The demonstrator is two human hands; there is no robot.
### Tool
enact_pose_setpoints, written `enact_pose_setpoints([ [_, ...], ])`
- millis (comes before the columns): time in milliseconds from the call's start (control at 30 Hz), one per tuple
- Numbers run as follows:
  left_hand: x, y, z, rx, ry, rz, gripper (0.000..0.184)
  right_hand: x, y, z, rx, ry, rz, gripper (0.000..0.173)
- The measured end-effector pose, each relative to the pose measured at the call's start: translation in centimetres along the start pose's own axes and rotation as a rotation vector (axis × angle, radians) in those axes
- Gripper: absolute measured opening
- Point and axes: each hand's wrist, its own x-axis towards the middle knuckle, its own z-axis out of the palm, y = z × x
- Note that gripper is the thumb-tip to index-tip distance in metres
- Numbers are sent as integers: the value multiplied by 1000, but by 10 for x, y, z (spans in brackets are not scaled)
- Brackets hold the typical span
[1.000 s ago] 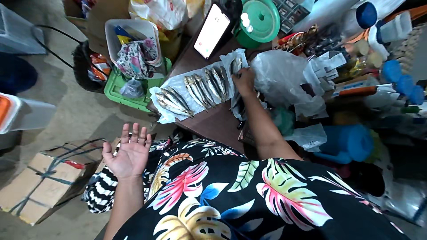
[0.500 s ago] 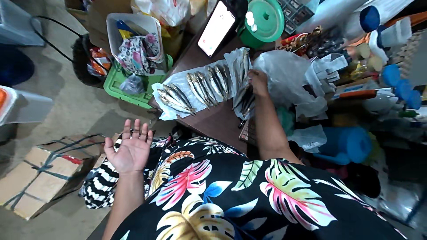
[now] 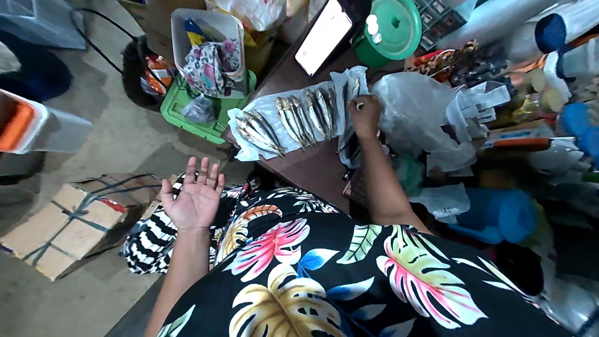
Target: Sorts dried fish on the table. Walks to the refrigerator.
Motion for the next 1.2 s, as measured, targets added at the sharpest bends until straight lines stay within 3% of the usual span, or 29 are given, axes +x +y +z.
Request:
enact_pose_setpoints([
  [167, 3, -2, 1, -1, 1, -11, 84, -45, -45, 34, 26, -159, -231, 33],
  [300, 2, -2, 4, -13, 2, -7, 85, -73, -62, 67, -36, -283, -367, 48],
  [533, -2, 1, -8, -15, -20, 9, 84, -76, -63, 75, -53, -269, -349, 33],
  [733, -1, 0, -11, -16, 7, 9, 82, -73, -60, 68, -83, -309, -356, 41],
  [933, -1, 1, -5, -55, 1, -8, 83, -76, -63, 67, -135, -279, -369, 29],
  [1000, -1, 2, -7, -54, -1, 0, 82, -74, -62, 63, -10, -264, -317, 28],
  [1100, -1, 3, -12, -15, -17, 16, 83, -68, -58, 47, 339, -374, -16, 32],
  [1200, -2, 3, -14, -14, -17, 18, 82, -62, -44, 35, 653, -367, 181, 33],
])
